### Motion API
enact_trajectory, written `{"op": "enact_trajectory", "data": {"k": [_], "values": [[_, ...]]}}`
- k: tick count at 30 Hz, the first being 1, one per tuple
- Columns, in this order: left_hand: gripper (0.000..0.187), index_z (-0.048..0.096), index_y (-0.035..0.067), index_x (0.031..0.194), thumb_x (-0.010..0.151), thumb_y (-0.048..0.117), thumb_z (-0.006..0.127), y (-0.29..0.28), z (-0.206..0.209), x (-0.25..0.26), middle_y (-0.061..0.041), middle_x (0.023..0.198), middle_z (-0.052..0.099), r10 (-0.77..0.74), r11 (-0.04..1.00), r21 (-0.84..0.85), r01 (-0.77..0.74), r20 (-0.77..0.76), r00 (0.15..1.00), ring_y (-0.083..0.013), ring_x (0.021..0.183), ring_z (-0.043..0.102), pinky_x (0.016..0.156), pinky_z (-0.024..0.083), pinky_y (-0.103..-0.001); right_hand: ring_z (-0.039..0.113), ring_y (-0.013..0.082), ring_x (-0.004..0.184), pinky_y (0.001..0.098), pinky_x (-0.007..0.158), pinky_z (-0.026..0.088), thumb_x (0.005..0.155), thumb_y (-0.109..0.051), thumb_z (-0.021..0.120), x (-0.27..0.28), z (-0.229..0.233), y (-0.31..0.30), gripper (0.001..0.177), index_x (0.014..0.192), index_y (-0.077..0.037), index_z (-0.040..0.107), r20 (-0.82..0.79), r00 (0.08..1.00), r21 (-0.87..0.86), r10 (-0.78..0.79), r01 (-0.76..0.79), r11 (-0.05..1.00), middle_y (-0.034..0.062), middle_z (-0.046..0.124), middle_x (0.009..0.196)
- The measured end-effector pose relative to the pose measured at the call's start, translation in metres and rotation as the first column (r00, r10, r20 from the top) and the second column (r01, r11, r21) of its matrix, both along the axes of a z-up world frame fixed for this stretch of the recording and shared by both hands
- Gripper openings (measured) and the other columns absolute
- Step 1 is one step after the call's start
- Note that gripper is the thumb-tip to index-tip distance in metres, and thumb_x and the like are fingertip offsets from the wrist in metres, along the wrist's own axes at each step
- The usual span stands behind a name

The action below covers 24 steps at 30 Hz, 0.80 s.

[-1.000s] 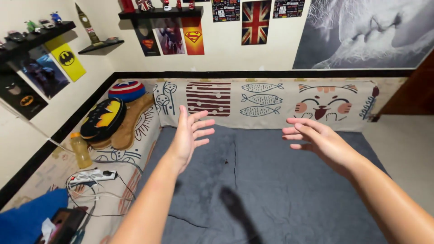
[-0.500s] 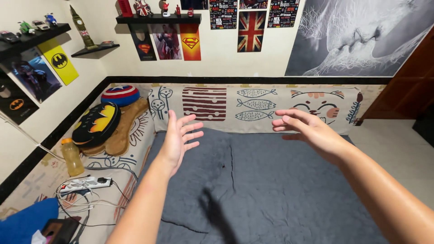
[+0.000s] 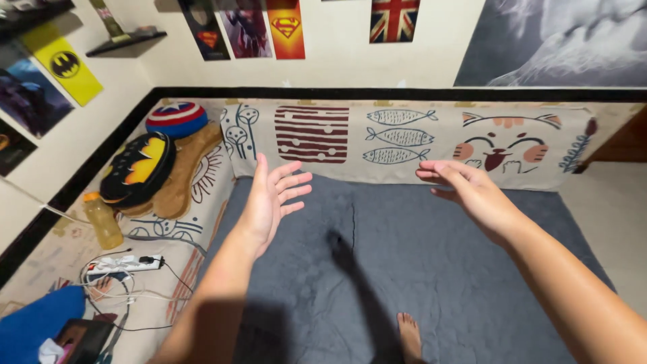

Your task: The recorder folds a Union Jack patterned blanket and places it neatly on top of a small refrigerator in a bedroom.

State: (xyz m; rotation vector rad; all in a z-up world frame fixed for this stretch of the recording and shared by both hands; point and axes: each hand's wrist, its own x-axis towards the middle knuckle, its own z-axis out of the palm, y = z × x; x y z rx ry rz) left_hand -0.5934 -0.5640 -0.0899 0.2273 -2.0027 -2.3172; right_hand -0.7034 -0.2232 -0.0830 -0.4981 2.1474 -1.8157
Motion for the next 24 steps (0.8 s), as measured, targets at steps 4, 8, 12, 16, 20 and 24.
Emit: {"op": "enact_trajectory", "data": {"k": [4,8,12,16,20,24], "values": [[0.097,0.048,0.004,0.148,0.092,0.076,0.013,0.003,-0.03,-0.091,-0.017,0.141,0.063,0.034,0.999,0.015,-0.034,0.012,0.999,-0.028,0.129,0.059,0.108,0.042,-0.046,0.061,0.018,0.13,0.0358,0.108,0.048,0.105,-0.038,0.042,-0.104,-0.039,0.002,0.051,0.132,-0.001,0.065,0.049,0.999,-0.067,0.005,-0.002,0.998,0.008,0.069,0.134],[0.095,0.049,0.007,0.148,0.091,0.076,0.015,0.008,-0.077,-0.192,-0.014,0.14,0.064,0.082,0.995,0.051,-0.087,0.104,0.991,-0.026,0.127,0.059,0.106,0.042,-0.045,0.061,0.0201,0.13,0.0385,0.109,0.048,0.105,-0.036,0.042,-0.216,-0.087,0.008,0.05,0.131,-0.001,0.066,0.16,0.987,-0.08,-0.011,0.024,0.997,0.01,0.069,0.134],[0.09,0.051,0.012,0.149,0.093,0.074,0.016,0.007,-0.133,-0.282,-0.012,0.138,0.066,0.163,0.973,0.124,-0.192,0.215,0.963,-0.0257,0.124,0.06,0.106,0.042,-0.044,0.061,0.021,0.134,0.0398,0.11,0.043,0.101,-0.032,0.039,-0.323,-0.15,0.028,0.051,0.136,-0.002,0.062,0.15,0.971,-0.27,0.188,-0.143,0.952,0.0095,0.068,0.141],[0.089,0.051,0.012,0.148,0.093,0.072,0.016,0.034,-0.121,-0.314,-0.009,0.139,0.066,0.22,0.971,0.043,-0.236,0.236,0.947,-0.0241,0.126,0.059,0.106,0.041,-0.044,0.062,0.0215,0.134,0.0413,0.113,0.045,0.102,-0.029,0.042,-0.369,-0.161,0.019,0.048,0.136,-0.002,0.063,0.235,0.969,-0.057,0.08,-0.068,0.996,0.0099,0.069,0.139],[0.089,0.052,0.011,0.146,0.093,0.072,0.015,0.041,-0.139,-0.331,-0.01,0.141,0.066,0.25,0.968,-0.044,-0.248,0.292,0.923,-0.0231,0.13,0.058,0.109,0.04,-0.043,0.063,0.0218,0.131,0.0422,0.11,0.046,0.101,-0.032,0.046,-0.39,-0.183,0.016,0.047,0.134,-0.003,0.064,0.29,0.954,-0.068,0.079,-0.062,0.996,0.0096,0.071,0.136],[0.089,0.053,0.011,0.146,0.093,0.072,0.015,0.044,-0.155,-0.333,-0.01,0.142,0.065,0.262,0.963,-0.024,-0.269,0.323,0.91,-0.0241,0.132,0.057,0.11,0.04,-0.043,0.065,0.0206,0.129,0.0412,0.108,0.047,0.1,-0.034,0.049,-0.388,-0.21,0.012,0.047,0.133,-0.003,0.065,0.335,0.937,-0.098,0.098,-0.069,0.993,0.0086,0.073,0.132]]}}
